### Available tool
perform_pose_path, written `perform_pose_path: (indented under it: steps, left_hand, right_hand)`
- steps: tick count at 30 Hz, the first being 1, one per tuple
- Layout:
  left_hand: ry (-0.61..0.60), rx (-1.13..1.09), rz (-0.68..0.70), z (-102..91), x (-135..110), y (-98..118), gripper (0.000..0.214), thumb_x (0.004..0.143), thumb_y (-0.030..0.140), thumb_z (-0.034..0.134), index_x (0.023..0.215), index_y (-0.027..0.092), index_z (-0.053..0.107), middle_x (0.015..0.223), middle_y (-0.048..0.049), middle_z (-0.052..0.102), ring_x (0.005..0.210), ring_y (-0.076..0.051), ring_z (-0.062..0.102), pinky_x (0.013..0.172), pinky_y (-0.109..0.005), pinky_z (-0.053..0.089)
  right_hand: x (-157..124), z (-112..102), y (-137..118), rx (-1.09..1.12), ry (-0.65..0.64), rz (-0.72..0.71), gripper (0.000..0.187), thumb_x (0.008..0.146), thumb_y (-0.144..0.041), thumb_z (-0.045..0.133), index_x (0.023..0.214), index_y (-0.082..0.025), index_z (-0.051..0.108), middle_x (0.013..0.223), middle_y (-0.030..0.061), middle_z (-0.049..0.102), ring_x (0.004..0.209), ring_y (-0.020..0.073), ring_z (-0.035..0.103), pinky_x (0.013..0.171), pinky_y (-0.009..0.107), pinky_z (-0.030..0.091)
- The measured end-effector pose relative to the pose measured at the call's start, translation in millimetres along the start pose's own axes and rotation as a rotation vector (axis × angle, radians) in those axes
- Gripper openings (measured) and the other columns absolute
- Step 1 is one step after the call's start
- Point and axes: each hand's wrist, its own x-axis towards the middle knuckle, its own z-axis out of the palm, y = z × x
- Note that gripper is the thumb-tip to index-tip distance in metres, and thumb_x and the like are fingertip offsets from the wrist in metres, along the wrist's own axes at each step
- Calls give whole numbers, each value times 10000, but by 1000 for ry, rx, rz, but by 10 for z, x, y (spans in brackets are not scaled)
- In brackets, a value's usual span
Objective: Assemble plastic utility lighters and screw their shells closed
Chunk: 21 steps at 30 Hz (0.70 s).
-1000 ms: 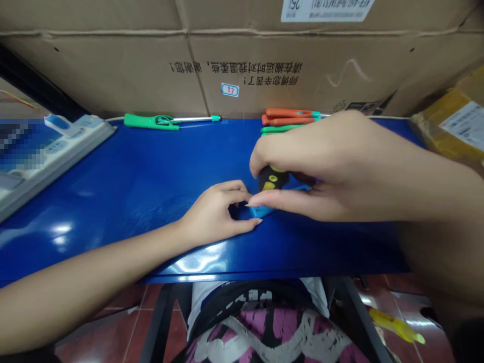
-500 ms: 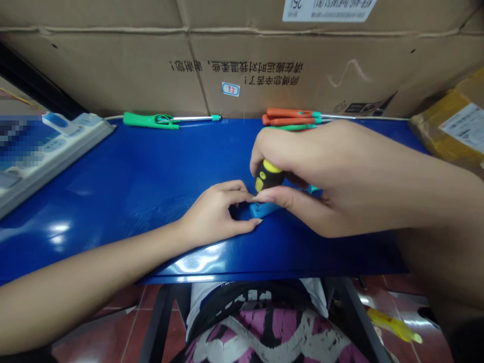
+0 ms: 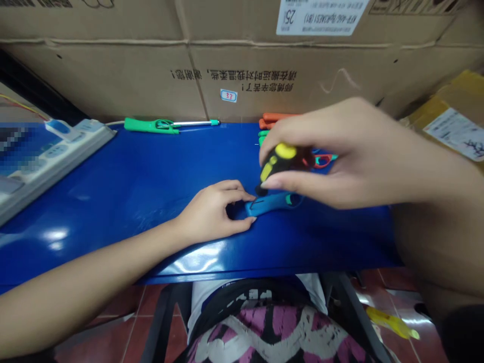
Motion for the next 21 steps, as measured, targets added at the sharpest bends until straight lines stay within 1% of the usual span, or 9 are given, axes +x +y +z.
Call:
perform_pose_path:
  steps: [2,4,5,7,10,13,15,18,21]
  left_hand:
    - [-73,84,-18,-115,6,3,285,833,326,724,1099,223,727,1013,-32,713,919,-210,685,784,-322,533]
    - [-138,207,-15,-220,10,14,298,813,337,707,1086,220,708,1036,-35,716,961,-238,680,799,-339,531]
    - [-152,261,-8,-255,9,20,308,812,362,704,1085,218,698,1045,-39,717,976,-251,677,804,-347,530]
    - [-160,320,1,-274,3,27,359,837,443,699,1117,218,684,1080,-51,715,1006,-270,674,818,-361,531]
    - [-153,283,1,-195,-2,18,421,893,528,681,1184,224,672,1154,-64,697,1072,-276,668,862,-365,530]
    - [-148,180,-19,-99,6,-5,336,912,480,694,1137,231,676,1127,-44,688,1031,-238,676,819,-322,520]
    - [-148,128,-35,-82,16,-23,279,897,440,714,1076,228,680,1071,-29,689,957,-211,679,755,-291,504]
    - [-179,97,-18,-145,35,-57,241,897,400,710,1052,219,675,1040,-26,687,916,-195,669,751,-276,496]
    - [-269,29,9,-281,64,-110,236,945,397,671,1098,219,679,1060,-30,694,925,-183,666,804,-271,501]
  right_hand:
    - [-19,-92,48,127,152,78,173,960,-383,673,950,-211,687,903,13,723,782,149,652,696,304,477]
    - [-50,-108,123,315,338,147,111,947,-321,696,934,-212,684,891,9,709,726,120,630,654,287,475]
    - [-75,-79,172,399,392,171,115,934,-324,713,936,-213,686,838,-1,690,650,106,604,610,284,472]
    - [-150,46,287,508,416,246,117,904,-307,740,955,-211,699,854,7,701,641,114,612,597,282,492]
    - [-309,313,468,592,281,365,233,867,-327,768,1061,-229,686,961,26,722,730,162,672,619,299,546]
    - [-445,530,604,565,176,364,265,898,-347,721,1123,-218,667,1056,63,709,822,192,684,712,344,578]
    - [-492,610,657,510,157,367,251,931,-366,672,1133,-216,662,1094,81,713,914,217,688,794,375,573]
    - [-517,658,694,349,40,341,238,963,-334,616,1167,-219,657,1170,99,716,1053,248,667,937,425,530]
    - [-532,684,709,268,-128,259,221,950,-262,603,1153,-200,665,1137,100,709,1030,244,657,929,403,520]
